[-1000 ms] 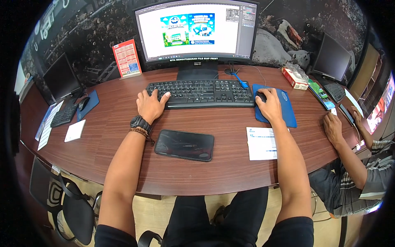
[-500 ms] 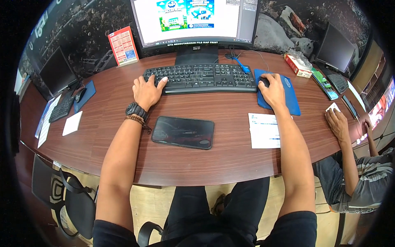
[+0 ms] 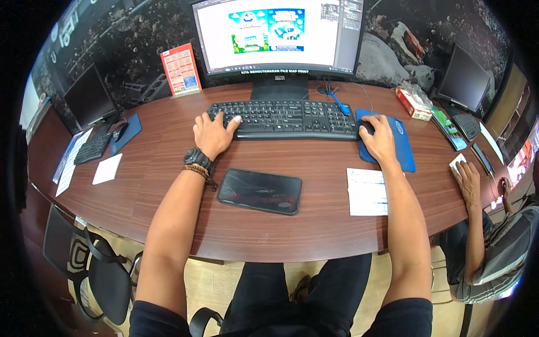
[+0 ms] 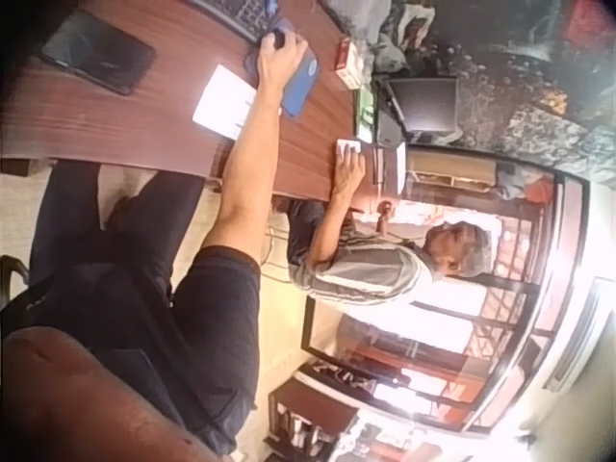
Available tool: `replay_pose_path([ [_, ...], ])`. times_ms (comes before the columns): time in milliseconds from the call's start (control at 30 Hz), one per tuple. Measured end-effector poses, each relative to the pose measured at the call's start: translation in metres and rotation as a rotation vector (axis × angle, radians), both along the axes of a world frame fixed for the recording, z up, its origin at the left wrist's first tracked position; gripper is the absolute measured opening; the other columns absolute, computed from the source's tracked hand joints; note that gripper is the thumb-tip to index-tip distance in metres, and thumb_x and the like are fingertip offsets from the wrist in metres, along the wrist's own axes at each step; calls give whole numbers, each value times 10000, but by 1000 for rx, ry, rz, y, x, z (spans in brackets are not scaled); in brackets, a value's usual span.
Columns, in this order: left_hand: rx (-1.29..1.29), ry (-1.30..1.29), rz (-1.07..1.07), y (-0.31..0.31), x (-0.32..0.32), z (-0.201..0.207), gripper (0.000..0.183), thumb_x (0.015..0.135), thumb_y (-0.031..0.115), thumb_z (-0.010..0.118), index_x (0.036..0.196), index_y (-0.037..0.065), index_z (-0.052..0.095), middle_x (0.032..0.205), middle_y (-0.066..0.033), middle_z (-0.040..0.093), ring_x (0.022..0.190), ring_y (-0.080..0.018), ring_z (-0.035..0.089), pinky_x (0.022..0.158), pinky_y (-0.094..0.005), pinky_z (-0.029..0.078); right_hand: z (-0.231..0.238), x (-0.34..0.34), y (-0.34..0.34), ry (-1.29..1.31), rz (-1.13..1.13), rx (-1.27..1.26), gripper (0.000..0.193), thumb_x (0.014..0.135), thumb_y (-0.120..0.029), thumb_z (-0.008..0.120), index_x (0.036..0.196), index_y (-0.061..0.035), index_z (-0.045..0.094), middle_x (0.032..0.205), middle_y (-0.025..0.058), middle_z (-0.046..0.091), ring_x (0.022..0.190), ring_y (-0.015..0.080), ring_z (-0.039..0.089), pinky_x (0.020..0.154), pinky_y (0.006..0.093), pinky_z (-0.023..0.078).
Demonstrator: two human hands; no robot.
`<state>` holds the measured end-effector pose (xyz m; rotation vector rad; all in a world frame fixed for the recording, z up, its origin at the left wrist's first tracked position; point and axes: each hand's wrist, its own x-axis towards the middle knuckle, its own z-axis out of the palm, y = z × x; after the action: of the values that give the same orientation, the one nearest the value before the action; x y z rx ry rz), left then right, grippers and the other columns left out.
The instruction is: The recorder uses a mouse and keyboard to manipulate graphic design software on a computer screen.
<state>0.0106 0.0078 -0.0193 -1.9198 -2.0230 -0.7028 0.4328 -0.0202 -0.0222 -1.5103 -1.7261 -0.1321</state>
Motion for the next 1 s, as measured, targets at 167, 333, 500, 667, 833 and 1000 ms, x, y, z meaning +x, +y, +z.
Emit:
replay_pose_path([
  [167, -36, -20, 3, -3, 4, 3, 749, 947, 677, 424, 1312, 50, 610, 1305, -275, 503, 1199, -395, 437, 1026, -483, 352, 1, -2, -5, 30, 4, -4, 315, 823, -168, 649, 1101, -27, 694, 1146, 173, 616, 1104, 367, 592, 971, 409, 469],
  [333, -27, -31, 3, -4, 3, 4, 754, 949, 676, 423, 1304, 38, 610, 1307, -276, 498, 1199, -393, 434, 1027, -485, 350, 2, -3, -6, 35, 1, -23, 316, 824, -158, 655, 1110, -28, 688, 1152, 168, 606, 1099, 359, 596, 972, 413, 471],
  [500, -79, -50, -1, -4, 4, 6, 760, 950, 684, 412, 1300, 41, 614, 1306, -278, 496, 1195, -386, 437, 1016, -479, 354, 2, -3, -5, 43, -4, -20, 313, 827, -156, 657, 1112, -33, 688, 1159, 168, 603, 1107, 358, 595, 972, 415, 472],
  [667, -90, -39, 3, -5, 3, 9, 764, 952, 687, 404, 1300, 40, 615, 1307, -277, 494, 1191, -385, 437, 1013, -475, 355, 1, -3, -4, 48, 0, -21, 315, 826, -160, 659, 1112, -33, 688, 1167, 169, 602, 1112, 359, 594, 973, 416, 473],
  [833, -41, -22, 7, -1, 3, 2, 789, 944, 708, 391, 1284, 39, 632, 1245, -236, 512, 1146, -347, 439, 986, -440, 355, 1, -2, -3, 44, -17, -24, 318, 825, -169, 661, 1112, -35, 691, 1167, 166, 605, 1115, 359, 593, 971, 414, 474],
  [1000, -33, -28, 0, -2, 5, 3, 792, 949, 706, 381, 1297, 38, 623, 1245, -239, 509, 1153, -353, 435, 999, -447, 351, 2, -2, -6, 48, -15, -23, 314, 826, -166, 660, 1108, -32, 691, 1162, 163, 607, 1108, 354, 597, 966, 413, 476],
])
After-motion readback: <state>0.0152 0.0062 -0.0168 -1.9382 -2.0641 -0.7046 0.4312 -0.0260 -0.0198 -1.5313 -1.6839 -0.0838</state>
